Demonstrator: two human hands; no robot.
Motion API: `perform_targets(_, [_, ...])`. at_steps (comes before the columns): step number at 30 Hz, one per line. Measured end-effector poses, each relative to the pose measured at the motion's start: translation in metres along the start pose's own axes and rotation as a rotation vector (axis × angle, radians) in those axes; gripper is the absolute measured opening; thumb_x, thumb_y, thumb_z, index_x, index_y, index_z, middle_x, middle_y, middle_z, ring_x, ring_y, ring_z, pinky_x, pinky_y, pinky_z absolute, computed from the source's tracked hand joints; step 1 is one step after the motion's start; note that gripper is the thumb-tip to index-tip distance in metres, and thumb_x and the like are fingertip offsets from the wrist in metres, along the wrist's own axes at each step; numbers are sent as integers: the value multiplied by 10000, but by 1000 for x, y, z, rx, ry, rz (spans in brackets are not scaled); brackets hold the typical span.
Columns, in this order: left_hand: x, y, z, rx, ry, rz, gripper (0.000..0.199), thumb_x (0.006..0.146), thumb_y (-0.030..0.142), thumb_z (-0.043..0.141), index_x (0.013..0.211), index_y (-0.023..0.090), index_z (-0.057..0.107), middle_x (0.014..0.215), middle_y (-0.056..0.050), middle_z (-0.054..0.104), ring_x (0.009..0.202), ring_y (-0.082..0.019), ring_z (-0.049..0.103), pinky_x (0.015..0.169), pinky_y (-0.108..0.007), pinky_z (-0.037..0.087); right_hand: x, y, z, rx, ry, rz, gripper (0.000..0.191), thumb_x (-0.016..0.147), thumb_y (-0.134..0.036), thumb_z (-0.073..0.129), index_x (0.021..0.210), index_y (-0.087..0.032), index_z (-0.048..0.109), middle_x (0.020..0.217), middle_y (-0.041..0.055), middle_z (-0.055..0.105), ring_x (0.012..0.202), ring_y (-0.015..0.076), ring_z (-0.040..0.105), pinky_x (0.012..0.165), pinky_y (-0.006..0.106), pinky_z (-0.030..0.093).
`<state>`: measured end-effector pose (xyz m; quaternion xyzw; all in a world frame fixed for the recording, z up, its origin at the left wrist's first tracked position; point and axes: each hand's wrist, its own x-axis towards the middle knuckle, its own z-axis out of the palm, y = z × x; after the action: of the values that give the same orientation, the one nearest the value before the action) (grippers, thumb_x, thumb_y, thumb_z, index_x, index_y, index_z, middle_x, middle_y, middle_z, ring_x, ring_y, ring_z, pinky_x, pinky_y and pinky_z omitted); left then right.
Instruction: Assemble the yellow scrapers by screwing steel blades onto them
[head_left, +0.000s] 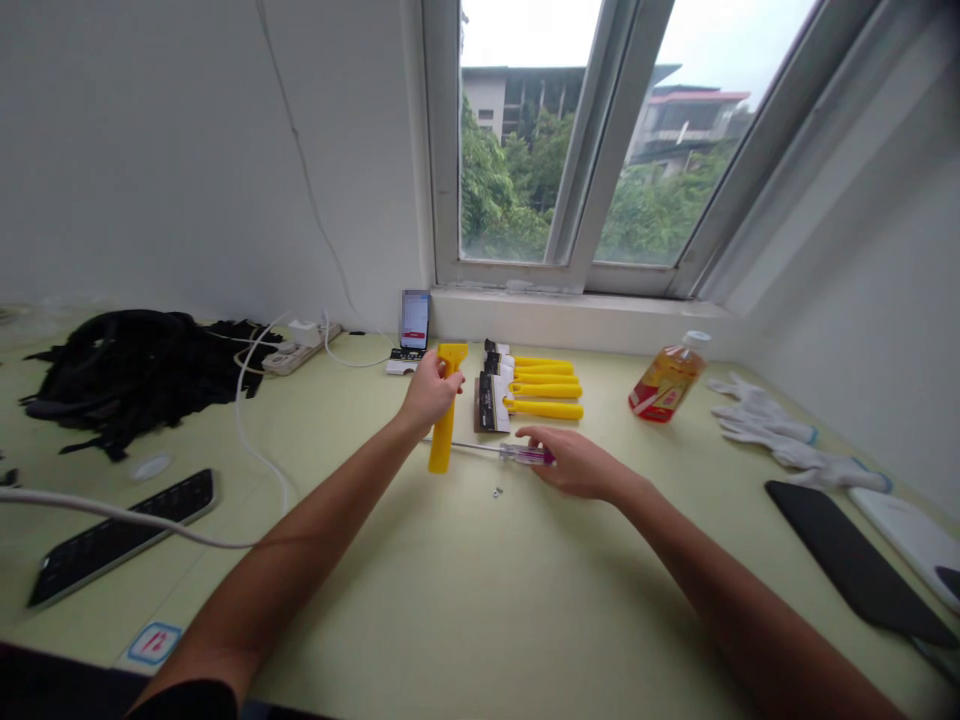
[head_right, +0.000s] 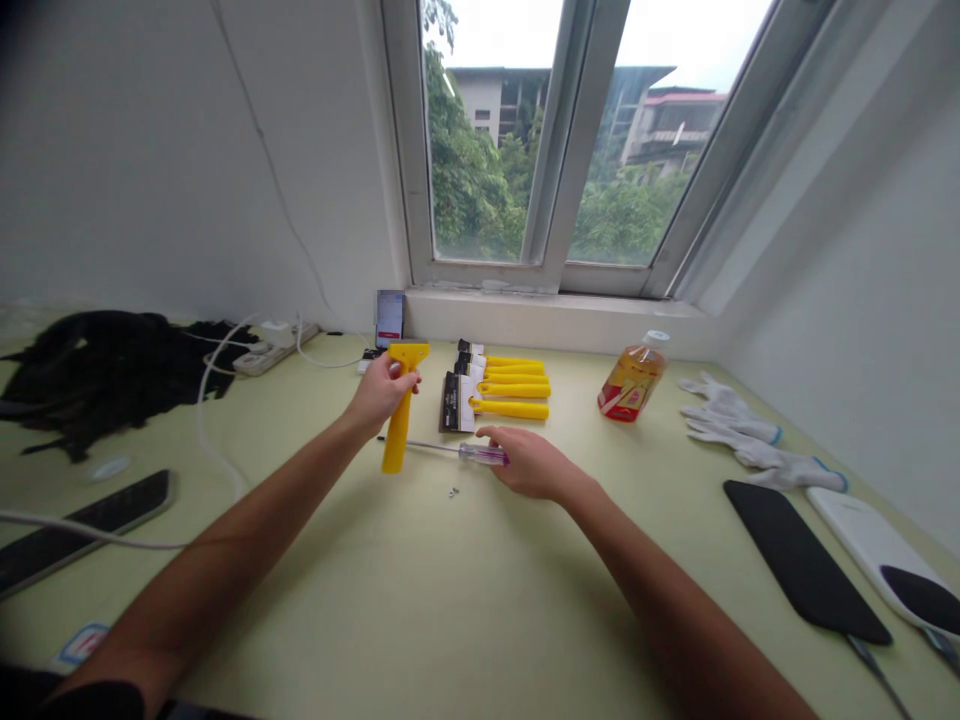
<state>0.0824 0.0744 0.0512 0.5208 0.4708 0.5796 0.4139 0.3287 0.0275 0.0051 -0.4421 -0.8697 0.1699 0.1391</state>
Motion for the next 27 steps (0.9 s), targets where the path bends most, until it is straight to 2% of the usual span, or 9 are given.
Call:
perform_targets(3, [-5, 3, 3, 29, -122, -14, 193, 694, 51, 645, 862, 134, 599, 752, -44, 661, 635, -144, 648, 635, -257, 515, -2, 0, -1, -69, -37, -27, 354, 832, -208, 588, 1184, -196, 617, 1053, 102, 679, 931, 229, 619, 831, 379, 504])
perform_targets(6, [-8, 5, 3, 54, -194, 34, 178, 734, 93, 660, 906, 133, 635, 820, -70, 685, 709, -174, 674, 706, -313, 549, -1, -14, 1, -122, 25, -138, 350, 818, -237, 656, 1168, -223, 646, 1121, 108, 644, 1048, 256, 562, 923, 428, 458])
perform_targets(10, [-10, 4, 1, 288, -224, 305, 312, 756, 85, 650, 1052, 171, 696, 1034, -79, 666, 923, -191, 657, 888, -356, 529, 1, -38, 16, -148, 19, -262, 204, 876, -290, 642, 1067, -250, 701, 1122, 76, 653, 1065, 251, 535, 941, 442, 418])
perform_targets(13, [-14, 3, 1, 542, -215, 508, 472, 781, 14, 566, 1214, 180, 654, 1164, -99, 592, 1043, -192, 603, 991, -365, 483, 2, -48, 28, -176, -5, -287, 154, 903, -278, 610, 1008, -251, 720, 1119, 63, 660, 1072, 250, 526, 927, 431, 406])
perform_targets(16, [-20, 1, 3, 685, -232, 635, 530, 809, 11, 504, 1320, 136, 569, 1235, -148, 503, 968, -179, 602, 933, -335, 523, 3, -50, 34, -189, -7, -286, 155, 926, -242, 570, 921, -234, 724, 1071, 60, 669, 1033, 239, 531, 901, 415, 405])
perform_targets(19, [-23, -1, 5, 699, -256, 719, 548, 831, 25, 469, 1366, 137, 513, 1264, -163, 452, 902, -161, 601, 872, -304, 554, 4, -50, 38, -209, -1, -262, 137, 920, -213, 568, 872, -202, 696, 1012, 73, 664, 985, 232, 537, 875, 406, 416])
perform_targets(22, [-24, -1, 6, 698, -259, 753, 535, 846, 37, 466, 1362, 167, 517, 1285, -153, 433, 906, -162, 598, 861, -322, 569, 5, -51, 37, -196, 15, -243, 73, 905, -206, 592, 894, -191, 663, 987, 79, 660, 962, 228, 544, 878, 408, 429])
perform_targets(24, [-25, 0, 5, 697, -252, 775, 494, 857, 61, 490, 1325, 204, 554, 1292, -134, 428, 892, -158, 598, 843, -341, 581, 5, -51, 30, -144, 29, -244, 59, 903, -186, 588, 884, -188, 644, 944, 72, 666, 928, 216, 559, 865, 389, 444])
perform_targets(27, [-26, 3, 3, 720, -245, 821, 401, 874, 89, 511, 1237, 225, 616, 1288, -117, 437, 874, -151, 595, 810, -356, 592, 2, -49, 8, -15, 98, -219, 70, 910, -168, 566, 885, -190, 628, 866, 48, 673, 802, 174, 584, 762, 314, 474])
